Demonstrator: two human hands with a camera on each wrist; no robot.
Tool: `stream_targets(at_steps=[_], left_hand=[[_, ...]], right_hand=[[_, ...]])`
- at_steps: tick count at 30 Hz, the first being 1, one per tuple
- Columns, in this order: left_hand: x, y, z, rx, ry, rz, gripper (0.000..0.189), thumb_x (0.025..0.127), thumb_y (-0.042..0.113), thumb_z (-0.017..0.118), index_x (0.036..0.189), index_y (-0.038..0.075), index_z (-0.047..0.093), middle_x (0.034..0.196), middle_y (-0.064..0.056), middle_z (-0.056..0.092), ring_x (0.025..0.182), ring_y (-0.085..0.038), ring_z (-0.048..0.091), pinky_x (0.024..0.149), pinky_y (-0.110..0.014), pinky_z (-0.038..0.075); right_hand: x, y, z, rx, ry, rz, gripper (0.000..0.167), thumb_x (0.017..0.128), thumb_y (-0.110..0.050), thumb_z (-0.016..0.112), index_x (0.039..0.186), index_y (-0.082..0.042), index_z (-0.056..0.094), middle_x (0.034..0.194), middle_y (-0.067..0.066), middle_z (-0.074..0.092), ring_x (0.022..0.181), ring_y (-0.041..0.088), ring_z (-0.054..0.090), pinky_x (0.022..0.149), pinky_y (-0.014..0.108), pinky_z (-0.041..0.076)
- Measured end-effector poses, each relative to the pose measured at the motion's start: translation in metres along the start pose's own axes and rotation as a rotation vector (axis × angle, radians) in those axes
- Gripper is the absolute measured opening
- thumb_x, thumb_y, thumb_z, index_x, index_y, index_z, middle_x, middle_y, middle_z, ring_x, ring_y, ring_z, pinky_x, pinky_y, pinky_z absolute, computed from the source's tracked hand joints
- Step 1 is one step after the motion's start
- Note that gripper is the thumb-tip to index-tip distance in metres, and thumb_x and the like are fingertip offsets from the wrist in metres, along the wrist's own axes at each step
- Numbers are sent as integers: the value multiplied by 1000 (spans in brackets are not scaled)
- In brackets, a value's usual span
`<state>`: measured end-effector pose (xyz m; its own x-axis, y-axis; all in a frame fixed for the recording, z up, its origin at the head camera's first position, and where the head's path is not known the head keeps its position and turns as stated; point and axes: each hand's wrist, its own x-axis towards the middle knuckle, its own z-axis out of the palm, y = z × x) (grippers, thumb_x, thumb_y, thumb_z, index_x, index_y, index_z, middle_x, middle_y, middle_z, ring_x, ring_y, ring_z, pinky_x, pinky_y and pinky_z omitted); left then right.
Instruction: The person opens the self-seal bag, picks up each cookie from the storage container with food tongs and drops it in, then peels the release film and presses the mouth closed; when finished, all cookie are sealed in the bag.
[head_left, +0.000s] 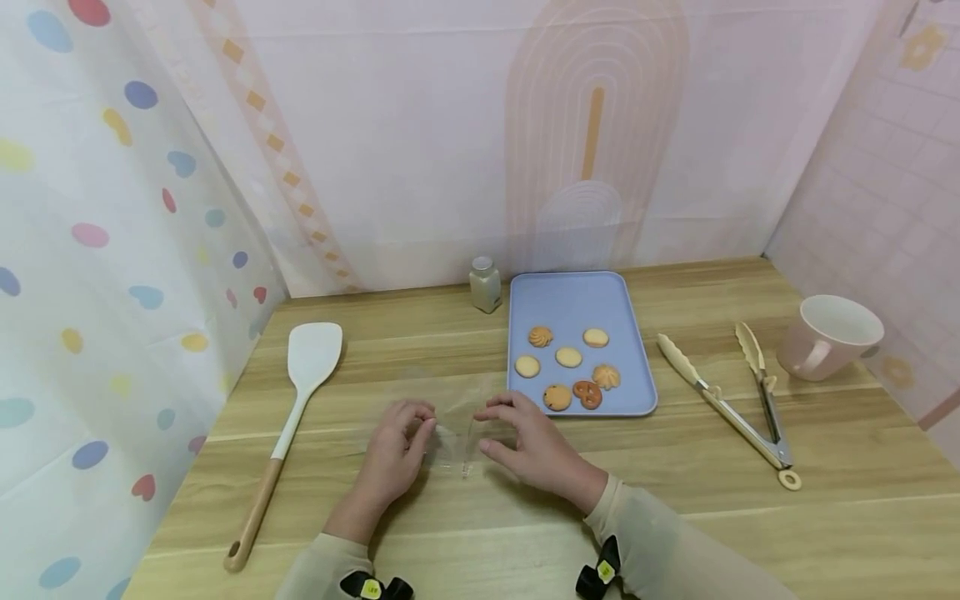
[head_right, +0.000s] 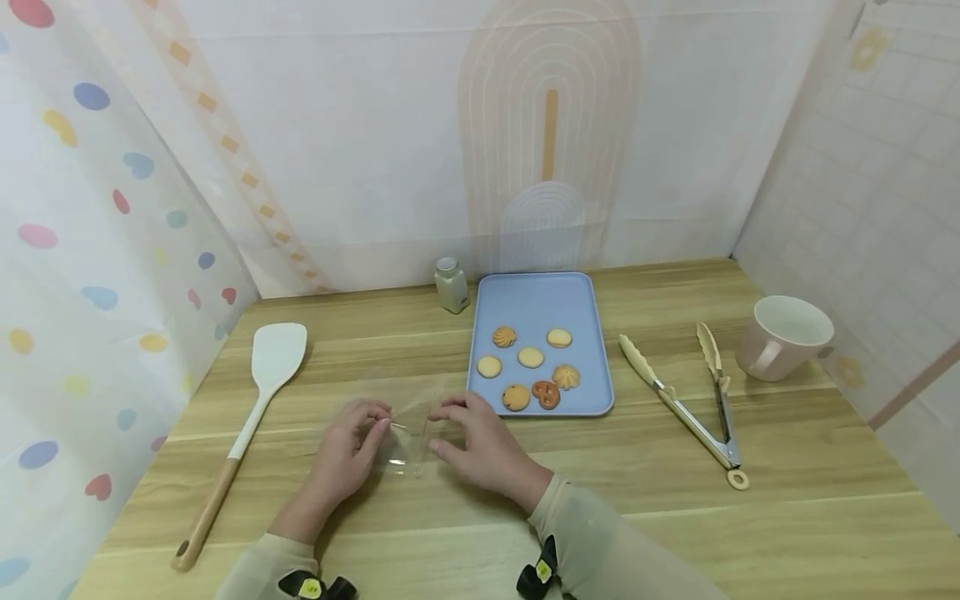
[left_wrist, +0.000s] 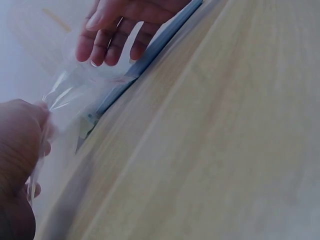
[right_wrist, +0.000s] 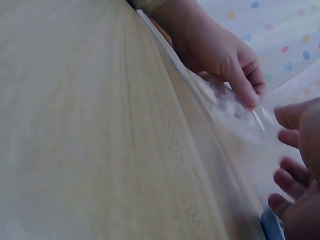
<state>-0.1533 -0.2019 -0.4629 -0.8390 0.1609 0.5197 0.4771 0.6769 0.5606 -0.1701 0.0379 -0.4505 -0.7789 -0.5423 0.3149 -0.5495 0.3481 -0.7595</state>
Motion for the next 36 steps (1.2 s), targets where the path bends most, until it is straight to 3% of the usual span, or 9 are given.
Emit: stream_targets(at_steps=[4, 9, 15, 20, 28, 36], left_hand=[[1, 1, 0, -37, 35, 41, 9, 92, 4, 62, 89, 12, 61, 101, -2, 64, 100, -17, 57, 79, -37, 49], [0, 2, 1, -66, 29, 51, 11, 92, 1, 62, 86, 10, 60, 100, 0, 65, 100, -17, 59, 83, -40, 51], [1, 4, 3, -77, 11, 73, 9, 91, 0, 62, 86, 7, 63, 100, -1, 65, 98, -17, 60, 82, -33, 50], [1, 7, 5, -74, 13, 111, 6, 91, 0, 63, 87, 5, 64, 99, -1, 65, 97, -19, 60, 83, -27, 47], [-1, 14, 10, -95, -73, 131, 6, 93, 8, 63, 88, 9, 65, 97, 2, 64, 96, -15, 59, 82, -32, 49], [-1, 14, 11, -80, -62, 159, 6, 94, 11, 62, 88, 10, 64, 96, 2, 64, 94, -15, 59, 80, -32, 49]], right_hand=[[1, -1, 0, 36, 78, 29, 36, 91, -25, 68, 124, -12, 62, 136, 15, 46, 119, 27, 50, 93, 45, 45], [1, -3, 2, 151, 39, 34, 36, 93, -19, 65, 126, -4, 60, 127, 11, 60, 111, 19, 60, 94, 34, 48], [2, -6, 5, 216, 85, 38, 28, 94, -14, 63, 119, 0, 64, 114, 6, 67, 101, 12, 64, 87, 25, 51], [5, -10, 10, 267, 130, 26, 25, 93, -13, 64, 115, -1, 66, 109, 10, 68, 97, 18, 65, 84, 30, 53], [6, -11, 16, 227, 146, 15, 17, 90, -8, 68, 105, -3, 71, 101, 4, 71, 88, 12, 65, 76, 25, 54], [7, -12, 15, 199, 207, 16, 9, 84, -5, 73, 92, -1, 71, 83, -1, 71, 69, 6, 61, 61, 23, 52]])
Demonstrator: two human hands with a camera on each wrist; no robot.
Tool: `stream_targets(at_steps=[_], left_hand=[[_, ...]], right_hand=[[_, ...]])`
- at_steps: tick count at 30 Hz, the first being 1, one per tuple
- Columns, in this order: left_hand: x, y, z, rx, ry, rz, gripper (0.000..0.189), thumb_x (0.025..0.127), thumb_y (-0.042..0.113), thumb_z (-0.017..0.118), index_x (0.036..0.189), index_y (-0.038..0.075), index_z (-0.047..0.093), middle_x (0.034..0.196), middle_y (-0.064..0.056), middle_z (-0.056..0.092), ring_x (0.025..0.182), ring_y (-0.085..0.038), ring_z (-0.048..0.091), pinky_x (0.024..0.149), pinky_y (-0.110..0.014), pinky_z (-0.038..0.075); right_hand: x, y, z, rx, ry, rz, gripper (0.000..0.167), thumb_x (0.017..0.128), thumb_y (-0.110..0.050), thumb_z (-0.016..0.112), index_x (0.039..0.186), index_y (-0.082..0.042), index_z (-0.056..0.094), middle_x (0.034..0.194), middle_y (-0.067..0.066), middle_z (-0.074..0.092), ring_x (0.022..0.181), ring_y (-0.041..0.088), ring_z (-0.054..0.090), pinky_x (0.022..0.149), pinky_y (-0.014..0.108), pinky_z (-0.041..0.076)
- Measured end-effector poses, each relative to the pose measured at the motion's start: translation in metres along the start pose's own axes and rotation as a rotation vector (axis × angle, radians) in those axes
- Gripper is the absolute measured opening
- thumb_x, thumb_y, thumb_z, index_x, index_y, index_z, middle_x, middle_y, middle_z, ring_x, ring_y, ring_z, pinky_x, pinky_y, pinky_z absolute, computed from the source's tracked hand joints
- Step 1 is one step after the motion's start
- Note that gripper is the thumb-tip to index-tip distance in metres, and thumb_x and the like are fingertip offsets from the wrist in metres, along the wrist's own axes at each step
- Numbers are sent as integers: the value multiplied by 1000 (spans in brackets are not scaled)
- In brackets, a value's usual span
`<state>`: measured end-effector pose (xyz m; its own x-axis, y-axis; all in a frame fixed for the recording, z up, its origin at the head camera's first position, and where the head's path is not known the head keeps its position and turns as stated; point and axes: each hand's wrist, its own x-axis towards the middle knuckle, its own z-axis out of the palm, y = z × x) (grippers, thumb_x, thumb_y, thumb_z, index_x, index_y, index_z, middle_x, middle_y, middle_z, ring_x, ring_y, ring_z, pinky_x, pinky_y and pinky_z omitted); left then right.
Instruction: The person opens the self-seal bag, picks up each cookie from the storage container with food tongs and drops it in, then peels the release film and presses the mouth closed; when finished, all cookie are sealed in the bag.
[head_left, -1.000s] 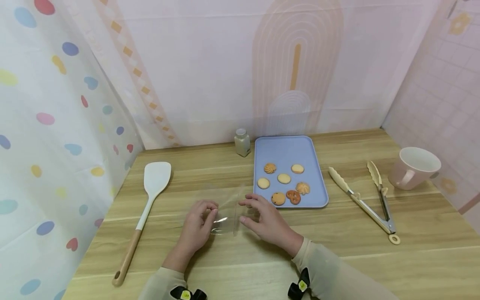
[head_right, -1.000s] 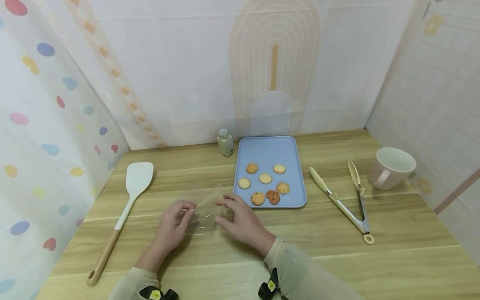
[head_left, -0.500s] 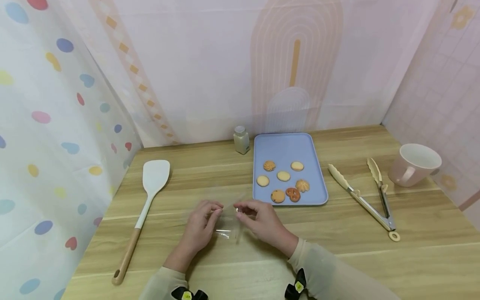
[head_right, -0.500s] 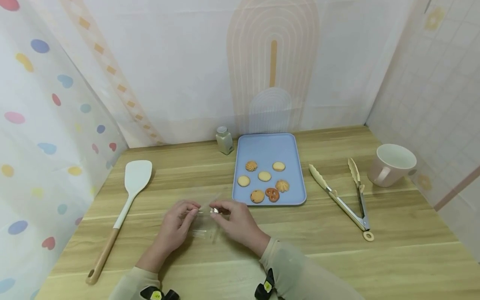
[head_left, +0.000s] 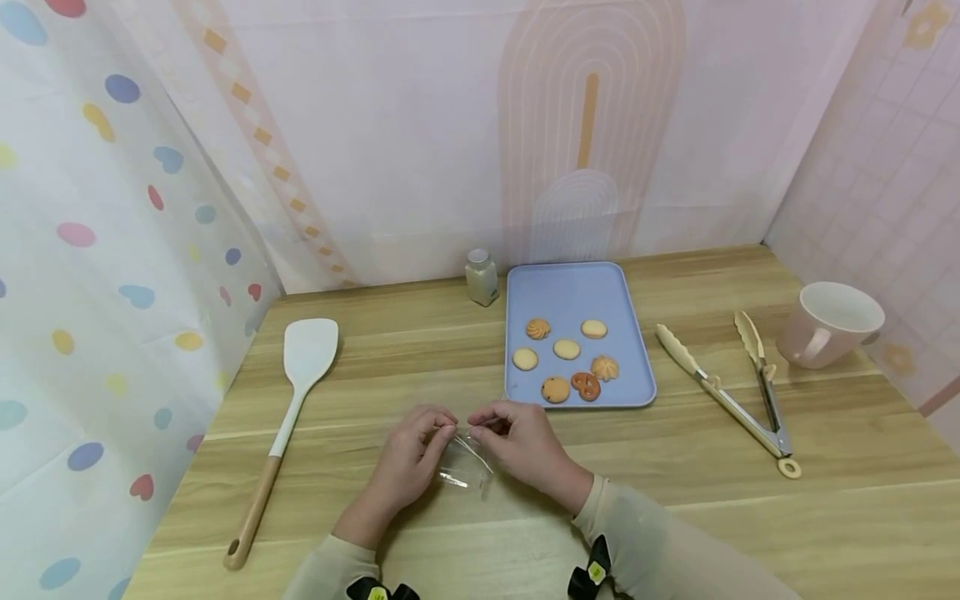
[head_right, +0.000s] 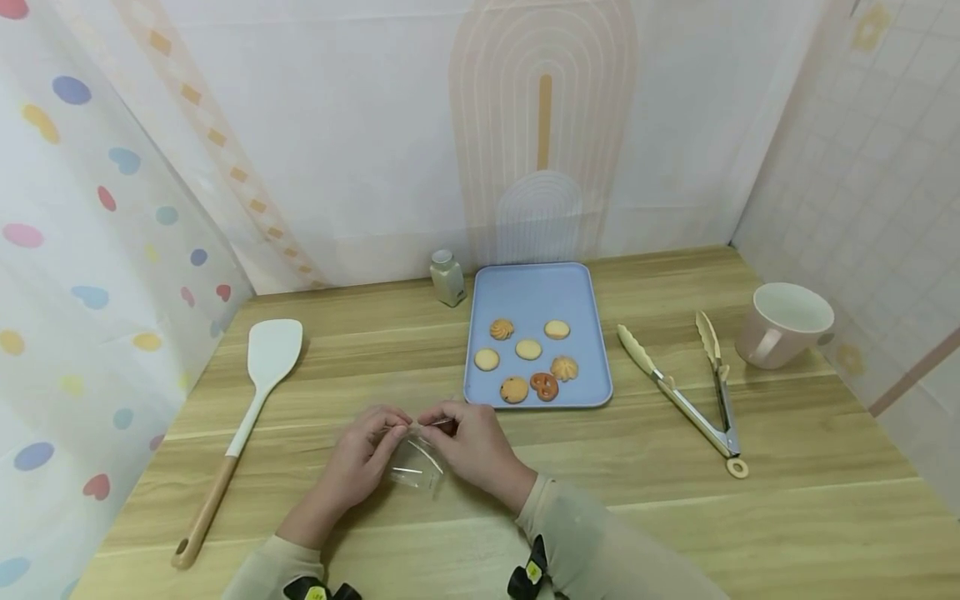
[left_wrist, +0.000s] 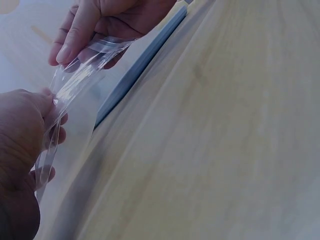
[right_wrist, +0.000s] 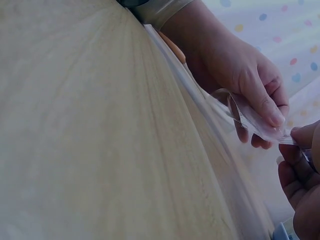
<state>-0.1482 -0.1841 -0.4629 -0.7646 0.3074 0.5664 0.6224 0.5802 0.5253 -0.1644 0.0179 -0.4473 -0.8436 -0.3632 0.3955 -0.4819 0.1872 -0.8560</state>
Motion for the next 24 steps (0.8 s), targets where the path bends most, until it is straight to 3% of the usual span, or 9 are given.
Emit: stream_targets(at_steps=[4, 5, 10, 12, 14, 19, 24], left_hand=[[0, 1, -1, -14, -19, -6, 2, 92, 10, 65, 92, 8, 64, 99, 1, 64, 95, -15, 59, 77, -32, 51], [0, 2, -2, -17, -29, -8, 9, 90, 12, 68, 97, 7, 65, 101, 0, 64, 97, -16, 59, 78, -33, 51], [0, 4, -5, -39, -108, -8, 69, 70, 34, 86, 126, 6, 57, 117, -7, 63, 108, -20, 57, 89, -39, 49], [0, 5, -5, -40, -136, 6, 85, 63, 40, 89, 132, 7, 54, 121, -8, 61, 111, -21, 56, 93, -40, 46], [0, 5, -5, -33, -143, 25, 80, 64, 38, 89, 131, 8, 56, 121, -6, 61, 111, -21, 56, 93, -39, 46], [0, 3, -4, -33, -79, 62, 33, 81, 9, 77, 112, 11, 70, 110, 0, 64, 102, -18, 60, 86, -29, 50], [0, 2, -4, -37, -8, 74, 24, 81, -7, 71, 97, 10, 74, 97, 1, 68, 91, -16, 64, 79, -24, 51]], right_hand=[[1, 0, -1, -9, 15, 1, 6, 85, -7, 73, 90, -5, 71, 80, -3, 70, 67, 5, 60, 58, 23, 52], [1, 0, -2, -15, 21, 0, 5, 85, -7, 73, 90, -6, 71, 79, -4, 70, 66, 5, 60, 58, 23, 52], [4, 2, -6, -9, 87, 42, 8, 88, -14, 72, 90, -7, 72, 74, -7, 68, 63, 5, 58, 56, 22, 50], [5, 2, -7, 30, 115, 69, 9, 88, -15, 71, 90, -6, 72, 70, -6, 66, 60, 7, 58, 54, 22, 49], [6, 3, -8, 75, 130, 87, 7, 89, -14, 70, 90, -6, 71, 67, -3, 65, 58, 9, 58, 50, 22, 47], [6, 5, -8, 121, 116, 92, 4, 90, -11, 68, 89, -8, 70, 61, -2, 62, 53, 11, 57, 47, 23, 45], [6, 7, -7, 107, 109, 92, 7, 90, -11, 68, 92, -4, 71, 61, -3, 61, 53, 12, 57, 47, 22, 45]])
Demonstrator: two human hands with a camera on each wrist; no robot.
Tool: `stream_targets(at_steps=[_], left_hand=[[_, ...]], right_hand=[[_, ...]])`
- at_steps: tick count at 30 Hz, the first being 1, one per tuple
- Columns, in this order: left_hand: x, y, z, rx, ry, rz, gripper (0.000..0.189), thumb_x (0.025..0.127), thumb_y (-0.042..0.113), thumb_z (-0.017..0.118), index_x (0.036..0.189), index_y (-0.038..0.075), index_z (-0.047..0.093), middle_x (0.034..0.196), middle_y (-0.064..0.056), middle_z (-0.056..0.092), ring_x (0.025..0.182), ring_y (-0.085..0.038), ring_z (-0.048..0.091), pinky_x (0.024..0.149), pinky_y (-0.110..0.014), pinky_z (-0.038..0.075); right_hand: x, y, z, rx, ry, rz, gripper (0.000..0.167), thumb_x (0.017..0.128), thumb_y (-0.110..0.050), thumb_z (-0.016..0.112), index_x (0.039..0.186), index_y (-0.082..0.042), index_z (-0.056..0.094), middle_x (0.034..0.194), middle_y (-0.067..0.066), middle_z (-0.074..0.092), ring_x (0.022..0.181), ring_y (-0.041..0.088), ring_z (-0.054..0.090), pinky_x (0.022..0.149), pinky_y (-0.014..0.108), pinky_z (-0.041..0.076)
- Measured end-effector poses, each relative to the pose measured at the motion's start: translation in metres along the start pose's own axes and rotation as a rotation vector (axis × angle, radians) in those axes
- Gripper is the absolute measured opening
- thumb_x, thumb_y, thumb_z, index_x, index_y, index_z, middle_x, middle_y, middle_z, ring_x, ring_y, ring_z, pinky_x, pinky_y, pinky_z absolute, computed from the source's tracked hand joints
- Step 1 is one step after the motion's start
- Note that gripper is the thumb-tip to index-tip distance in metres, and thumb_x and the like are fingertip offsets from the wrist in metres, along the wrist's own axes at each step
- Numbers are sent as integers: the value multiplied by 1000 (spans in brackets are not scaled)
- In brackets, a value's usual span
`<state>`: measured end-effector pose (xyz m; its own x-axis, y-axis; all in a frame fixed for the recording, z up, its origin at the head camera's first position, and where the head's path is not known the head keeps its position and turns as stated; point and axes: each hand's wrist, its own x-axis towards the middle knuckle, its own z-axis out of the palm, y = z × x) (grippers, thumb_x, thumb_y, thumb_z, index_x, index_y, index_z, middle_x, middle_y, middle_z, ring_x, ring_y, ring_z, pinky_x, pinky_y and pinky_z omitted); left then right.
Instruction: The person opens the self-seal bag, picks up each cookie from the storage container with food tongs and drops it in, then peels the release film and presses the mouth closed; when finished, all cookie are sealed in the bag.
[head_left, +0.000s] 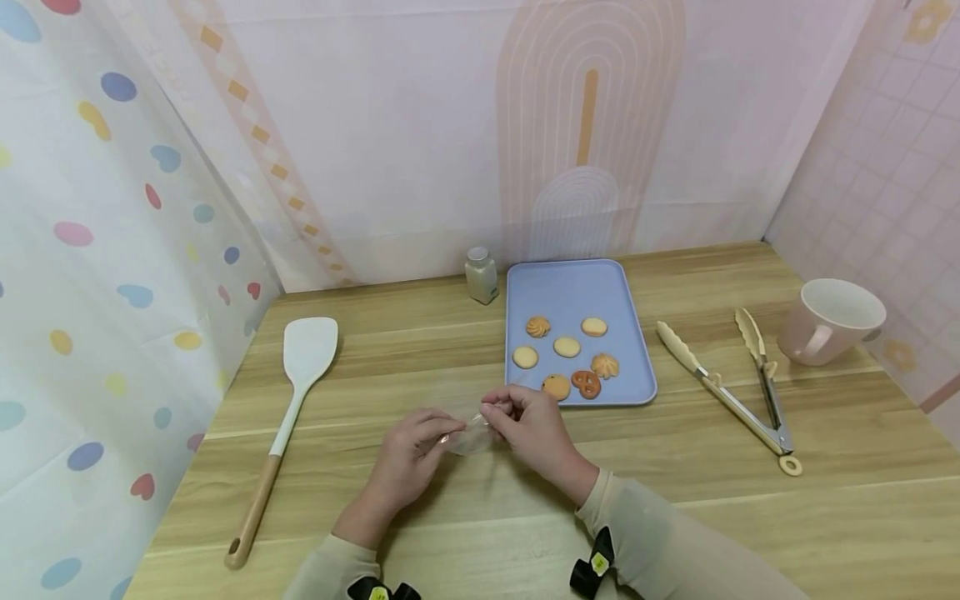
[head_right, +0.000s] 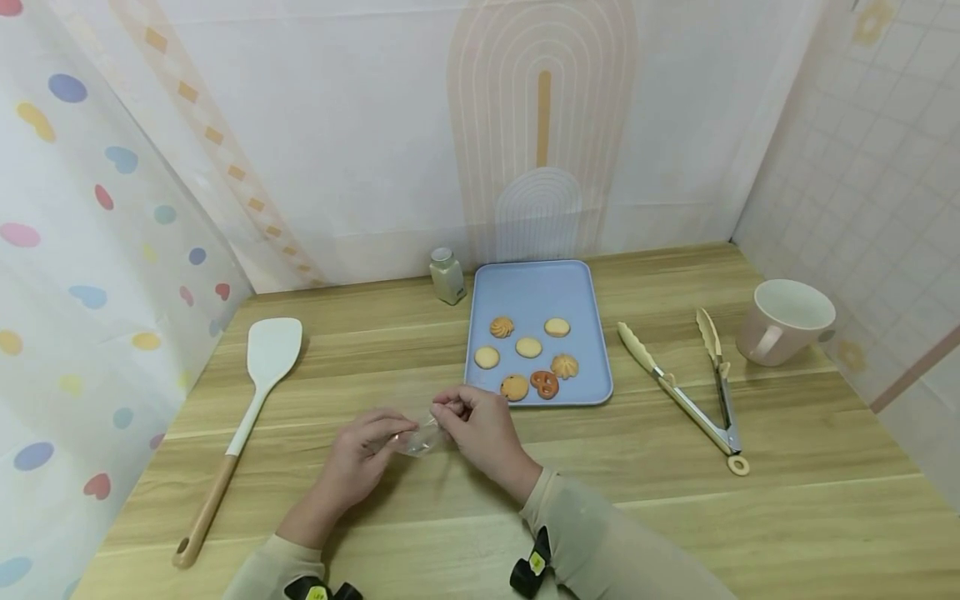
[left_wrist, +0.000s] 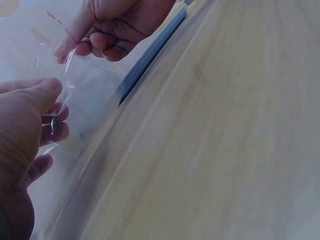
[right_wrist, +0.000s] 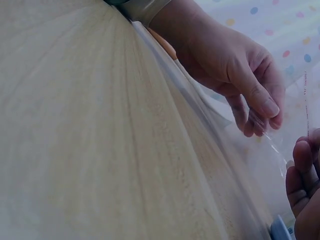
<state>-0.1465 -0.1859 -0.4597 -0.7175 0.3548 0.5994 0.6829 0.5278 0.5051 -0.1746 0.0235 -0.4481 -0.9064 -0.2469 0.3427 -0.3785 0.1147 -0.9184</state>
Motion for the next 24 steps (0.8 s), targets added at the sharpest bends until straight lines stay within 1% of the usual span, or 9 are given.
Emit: stream_targets(at_steps=[5, 7, 10, 12, 14, 17, 19, 21, 24], left_hand=[[0, 1, 0, 9, 42, 18, 21, 76, -9, 74, 90, 7, 74, 92, -3, 70, 86, -19, 66, 78, -23, 52], [0, 1, 0, 9, 53, 20, 20, 75, -8, 75, 88, 7, 74, 90, -3, 70, 85, -19, 66, 78, -22, 52], [1, 0, 1, -4, 69, 17, 19, 75, -8, 75, 86, 9, 73, 88, -2, 70, 83, -18, 66, 77, -20, 51], [1, 0, 1, -25, 82, 7, 20, 75, -8, 75, 85, 9, 72, 87, -2, 70, 82, -17, 66, 76, -19, 51], [1, 0, 2, -47, 97, -21, 21, 76, -8, 75, 84, 10, 70, 85, -3, 70, 81, -16, 66, 75, -18, 51], [1, 0, 2, -94, 115, -95, 17, 78, -6, 74, 85, 9, 69, 84, -4, 71, 79, -15, 67, 74, -17, 51], [1, 1, 3, -115, 121, -152, 14, 81, -4, 72, 86, 9, 71, 84, -3, 71, 79, -14, 67, 73, -17, 52], [1, 4, 2, -140, 116, -201, 11, 85, -3, 69, 88, 7, 72, 85, -4, 72, 78, -15, 68, 72, -20, 54], [6, 16, -2, -134, 96, -239, 10, 87, -5, 64, 88, 2, 72, 85, -5, 72, 78, -15, 68, 72, -24, 54]], right_hand=[[0, -1, 1, 23, 7, 32, 11, 90, -10, 68, 95, 0, 70, 65, 2, 63, 55, 17, 57, 48, 20, 44], [-1, -2, 1, 27, 16, 30, 11, 90, -9, 68, 96, 0, 70, 69, 3, 64, 57, 18, 57, 49, 19, 43], [-1, -2, 0, 15, 46, 7, 11, 89, -9, 68, 98, -2, 67, 78, 3, 64, 65, 17, 57, 55, 21, 46], [-1, -2, 0, -8, 69, -25, 10, 89, -9, 68, 98, -5, 65, 86, 3, 65, 75, 15, 57, 63, 26, 49], [-1, -3, -2, -41, 80, -58, 8, 90, -10, 68, 94, -10, 61, 94, 1, 65, 86, 14, 58, 74, 34, 51], [-1, -3, -3, -121, 62, -116, 8, 90, -14, 68, 91, -14, 60, 104, -3, 66, 101, 12, 57, 87, 42, 48], [-1, -4, -3, -177, 27, -153, 7, 90, -15, 69, 93, -15, 63, 105, -6, 66, 105, 12, 55, 90, 43, 46], [-2, -4, -3, -216, -10, -181, 10, 88, -15, 71, 97, -14, 67, 103, -8, 66, 104, 11, 55, 89, 40, 45], [-3, -3, -3, -254, -58, -210, 12, 86, -15, 73, 97, -13, 70, 96, -10, 66, 98, 10, 55, 84, 34, 46]])
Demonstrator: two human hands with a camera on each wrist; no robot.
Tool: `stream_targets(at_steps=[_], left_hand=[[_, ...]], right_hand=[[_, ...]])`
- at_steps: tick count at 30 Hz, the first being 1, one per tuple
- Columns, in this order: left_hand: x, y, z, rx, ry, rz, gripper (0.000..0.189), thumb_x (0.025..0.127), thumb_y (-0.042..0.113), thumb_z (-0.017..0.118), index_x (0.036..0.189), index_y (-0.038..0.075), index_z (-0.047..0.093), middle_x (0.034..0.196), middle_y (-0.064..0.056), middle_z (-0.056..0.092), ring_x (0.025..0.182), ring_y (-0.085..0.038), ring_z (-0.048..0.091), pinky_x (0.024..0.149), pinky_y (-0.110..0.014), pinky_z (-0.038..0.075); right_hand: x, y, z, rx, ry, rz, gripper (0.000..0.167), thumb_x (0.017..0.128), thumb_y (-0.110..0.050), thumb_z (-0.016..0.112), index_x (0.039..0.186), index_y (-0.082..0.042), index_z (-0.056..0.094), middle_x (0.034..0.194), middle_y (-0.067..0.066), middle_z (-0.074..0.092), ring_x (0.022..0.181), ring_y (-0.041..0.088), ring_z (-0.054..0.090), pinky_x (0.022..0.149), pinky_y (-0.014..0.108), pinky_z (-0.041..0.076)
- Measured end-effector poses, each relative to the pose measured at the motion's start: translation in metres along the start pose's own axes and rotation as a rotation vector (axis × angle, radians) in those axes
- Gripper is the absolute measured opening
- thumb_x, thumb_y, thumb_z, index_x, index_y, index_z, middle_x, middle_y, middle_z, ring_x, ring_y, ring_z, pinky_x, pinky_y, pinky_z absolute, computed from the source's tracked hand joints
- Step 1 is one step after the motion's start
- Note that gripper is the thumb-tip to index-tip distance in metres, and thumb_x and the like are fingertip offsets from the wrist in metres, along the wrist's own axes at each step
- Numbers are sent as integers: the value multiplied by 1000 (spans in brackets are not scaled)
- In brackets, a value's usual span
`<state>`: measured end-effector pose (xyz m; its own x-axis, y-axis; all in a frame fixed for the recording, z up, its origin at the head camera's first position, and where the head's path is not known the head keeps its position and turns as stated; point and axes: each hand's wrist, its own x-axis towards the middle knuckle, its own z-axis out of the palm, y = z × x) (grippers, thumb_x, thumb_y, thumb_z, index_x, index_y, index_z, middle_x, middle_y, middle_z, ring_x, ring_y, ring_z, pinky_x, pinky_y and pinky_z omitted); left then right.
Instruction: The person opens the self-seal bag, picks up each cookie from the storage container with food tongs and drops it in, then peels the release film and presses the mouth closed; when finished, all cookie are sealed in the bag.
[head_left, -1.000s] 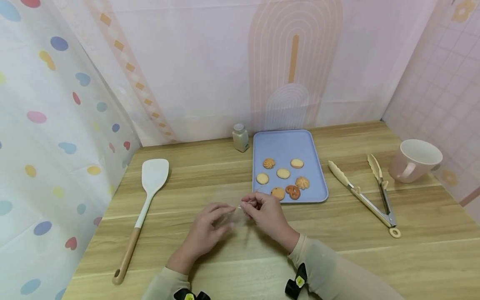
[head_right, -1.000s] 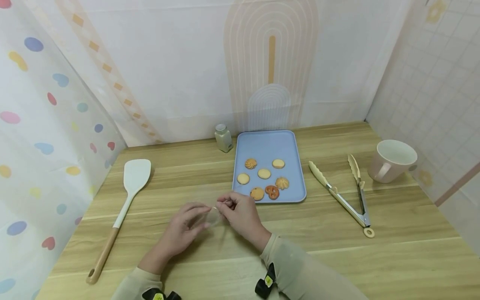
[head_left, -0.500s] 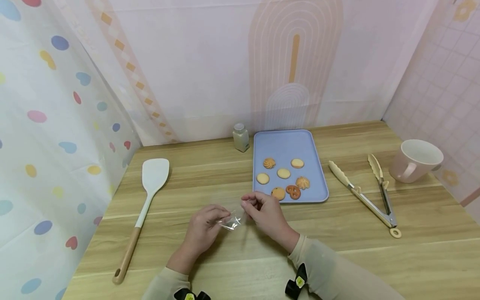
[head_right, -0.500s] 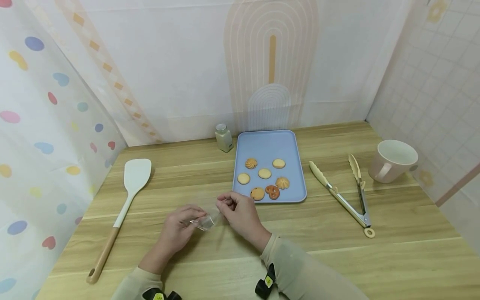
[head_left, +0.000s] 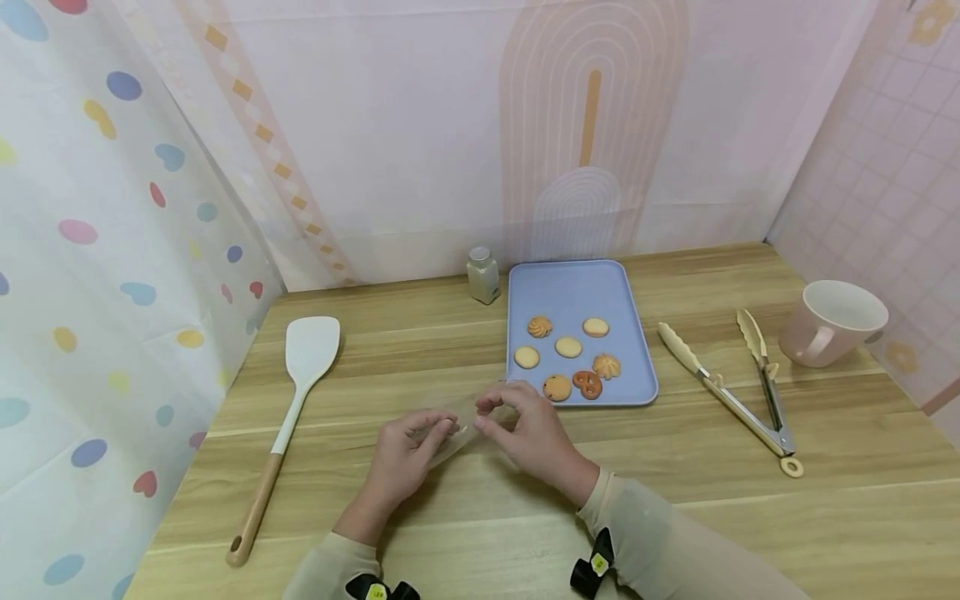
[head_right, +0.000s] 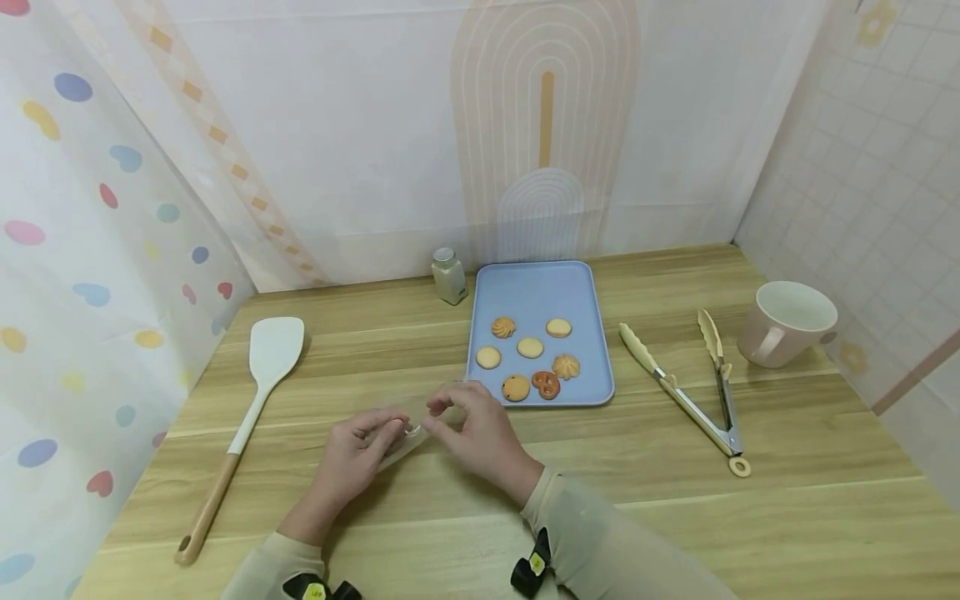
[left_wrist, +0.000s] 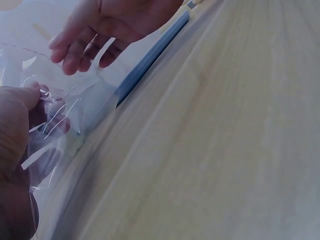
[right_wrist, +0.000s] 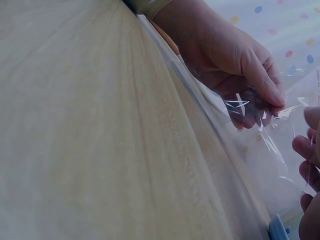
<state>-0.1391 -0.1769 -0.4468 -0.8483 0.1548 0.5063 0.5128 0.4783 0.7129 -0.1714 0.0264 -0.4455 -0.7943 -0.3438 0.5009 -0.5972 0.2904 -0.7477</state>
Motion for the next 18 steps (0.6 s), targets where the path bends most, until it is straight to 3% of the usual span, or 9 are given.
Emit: stream_targets(at_steps=[4, 9, 15, 18], left_hand=[[0, 4, 0, -3, -20, 42, 10, 86, -8, 64, 87, -1, 71, 82, -7, 72, 76, -13, 67, 71, -22, 53], [-3, -13, 2, -47, -47, 14, 12, 86, 3, 70, 98, 0, 71, 90, -3, 72, 83, -12, 68, 71, -32, 57], [-2, -16, -3, -119, -55, -128, 24, 83, 11, 75, 103, -2, 69, 87, -3, 71, 81, -14, 67, 73, -31, 57], [-2, -20, -7, -210, -26, -264, 23, 82, 10, 77, 99, -4, 70, 87, -4, 71, 80, -11, 66, 72, -24, 55]], right_hand=[[0, 1, 0, -68, -43, -35, 5, 87, -19, 73, 91, -16, 73, 86, -14, 65, 90, 7, 53, 77, 28, 45], [0, -1, -3, -92, -47, -14, 5, 90, -18, 70, 89, -16, 74, 84, -12, 66, 81, 5, 53, 68, 25, 46], [6, 5, -8, 21, 151, 0, 5, 90, -12, 69, 89, -10, 73, 79, -6, 67, 71, 7, 57, 61, 25, 49], [9, 7, -11, 81, 233, 12, 6, 90, -12, 69, 91, -8, 74, 76, -4, 66, 68, 8, 56, 57, 27, 48]])
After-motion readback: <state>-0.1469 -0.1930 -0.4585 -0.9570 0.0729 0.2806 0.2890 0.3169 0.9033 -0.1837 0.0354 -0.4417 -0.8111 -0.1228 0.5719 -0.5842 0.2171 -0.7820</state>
